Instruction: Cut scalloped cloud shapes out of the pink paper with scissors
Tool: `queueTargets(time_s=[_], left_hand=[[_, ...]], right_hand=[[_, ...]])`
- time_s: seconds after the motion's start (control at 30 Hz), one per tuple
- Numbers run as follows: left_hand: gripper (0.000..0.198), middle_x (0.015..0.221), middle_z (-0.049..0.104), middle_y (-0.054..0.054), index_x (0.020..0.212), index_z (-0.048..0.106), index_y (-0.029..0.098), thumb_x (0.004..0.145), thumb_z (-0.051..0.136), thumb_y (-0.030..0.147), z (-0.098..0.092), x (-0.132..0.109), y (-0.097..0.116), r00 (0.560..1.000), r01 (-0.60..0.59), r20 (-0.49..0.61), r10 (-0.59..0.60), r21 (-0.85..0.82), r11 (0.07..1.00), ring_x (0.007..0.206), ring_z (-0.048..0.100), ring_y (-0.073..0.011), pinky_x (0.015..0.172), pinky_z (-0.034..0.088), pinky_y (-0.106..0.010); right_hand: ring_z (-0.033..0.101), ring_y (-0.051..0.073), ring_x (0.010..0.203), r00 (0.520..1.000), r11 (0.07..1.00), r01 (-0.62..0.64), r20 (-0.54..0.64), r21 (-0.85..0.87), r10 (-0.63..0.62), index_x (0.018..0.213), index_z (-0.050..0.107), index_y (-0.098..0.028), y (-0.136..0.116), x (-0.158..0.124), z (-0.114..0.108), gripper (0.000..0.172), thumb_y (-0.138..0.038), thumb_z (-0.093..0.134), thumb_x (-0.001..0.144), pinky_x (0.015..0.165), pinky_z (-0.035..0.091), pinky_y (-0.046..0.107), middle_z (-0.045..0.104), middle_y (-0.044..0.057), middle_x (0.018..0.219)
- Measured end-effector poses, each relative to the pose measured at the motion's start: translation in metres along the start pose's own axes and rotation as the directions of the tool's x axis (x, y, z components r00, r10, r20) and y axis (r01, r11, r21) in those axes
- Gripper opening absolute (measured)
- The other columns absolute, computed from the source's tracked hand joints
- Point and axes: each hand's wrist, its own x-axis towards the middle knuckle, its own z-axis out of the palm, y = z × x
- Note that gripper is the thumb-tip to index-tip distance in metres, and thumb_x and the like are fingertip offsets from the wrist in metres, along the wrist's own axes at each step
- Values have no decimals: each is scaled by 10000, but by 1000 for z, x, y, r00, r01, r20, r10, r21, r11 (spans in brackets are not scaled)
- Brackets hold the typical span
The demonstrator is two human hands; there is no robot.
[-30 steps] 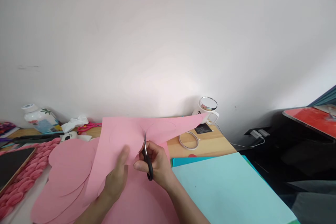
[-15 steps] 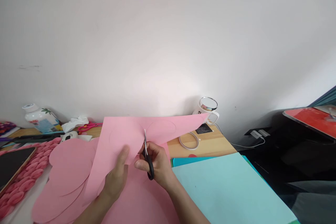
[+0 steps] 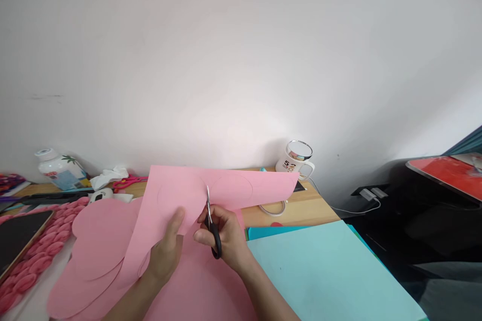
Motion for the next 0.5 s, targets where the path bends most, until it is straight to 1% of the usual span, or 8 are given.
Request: queueTargets(time_s=[0.07,0.13,0.23,0.33,0.5], left_hand=[[341,1157,651,-59,1095,601,165,864,430,350,0,-1,5,997,75,20,-75,4,997,1127,561,-182,872,460,-191],[340,1167,645,-67,1077,604,171,850,451,372,0,-3,10,994,109,15,-109,22,994,1139,552,-198,895,450,-217],[336,1125,665,-63,1049,614,192,834,465,404,-1,-4,12,998,70,8,-70,11,998,1129,559,-216,906,448,-250],[307,1043,694,-52,999,629,211,816,482,410,-3,-3,10,998,57,18,-57,5,998,1092,584,-221,876,465,-250],[264,952,714,-34,832,651,249,786,496,458,-4,2,7,998,63,22,-64,49,997,1037,610,-236,849,472,-258]], right_hand=[[404,112,523,1000,1000,-9,0,4,9,725,507,-181,1,0,0,363,-482,702,669,517,321,255,397,-53,555],[418,115,521,1000,1000,-18,-3,4,18,732,509,-182,1,0,0,371,-492,701,664,509,322,253,402,-52,551],[428,116,511,1000,1000,-24,-8,-5,24,724,507,-184,0,0,1,375,-496,703,656,493,328,250,427,-47,548],[433,111,495,1000,1000,-24,-14,-8,24,731,510,-184,0,0,1,362,-485,699,663,482,340,246,457,-43,549],[458,112,484,1000,1000,-11,-21,-26,11,723,511,-188,1,0,2,348,-483,690,673,469,363,241,479,-43,543]])
